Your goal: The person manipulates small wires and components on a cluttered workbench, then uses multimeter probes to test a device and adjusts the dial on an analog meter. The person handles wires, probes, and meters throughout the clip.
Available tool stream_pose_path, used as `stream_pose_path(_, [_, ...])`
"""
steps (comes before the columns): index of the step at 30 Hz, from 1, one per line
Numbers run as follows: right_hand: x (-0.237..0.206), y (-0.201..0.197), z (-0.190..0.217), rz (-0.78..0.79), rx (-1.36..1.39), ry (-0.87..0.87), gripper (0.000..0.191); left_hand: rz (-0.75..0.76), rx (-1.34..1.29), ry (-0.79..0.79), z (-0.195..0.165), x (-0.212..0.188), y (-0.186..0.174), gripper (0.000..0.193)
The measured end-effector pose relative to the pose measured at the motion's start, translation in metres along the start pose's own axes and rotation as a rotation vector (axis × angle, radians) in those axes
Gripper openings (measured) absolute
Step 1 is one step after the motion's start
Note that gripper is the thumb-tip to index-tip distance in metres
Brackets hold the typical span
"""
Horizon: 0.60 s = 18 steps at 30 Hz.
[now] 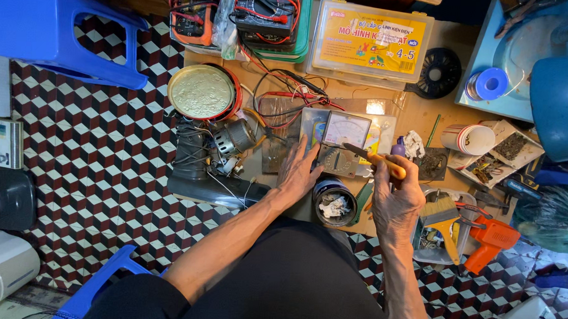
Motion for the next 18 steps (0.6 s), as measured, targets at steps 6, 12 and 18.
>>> stream_pose_path(6, [-0.0005,0.0028,-0.0054,-0.003,-0.010,0.046,0.020,-0.002,-0.005,-0.004,-0.0011,0.0003,-0.0013,0.068])
stream_pose_path(12, [-0.0019,0.0050,-0.0079,-0.024,-0.005,0.022,0.020,0.004,0.007,-0.002,-0.0034,-0.0014,-0.0040,0.067])
stream_pose_path(18, [-0.0010,0.0042,-0.0089,-0.019,0.016,0.029,0.019,0.025,0.011,-0.028,-0.0029,-0.0005,-0.0027,0.068])
Point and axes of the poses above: each hand's wrist, its own x-axis towards the middle knuckle, its own y-axis out of the palm, z = x × y, the point moved 2 cm from there along x, towards the middle knuckle, and after that the axes turned 6 degrees about -y, right-handed, at the moved point
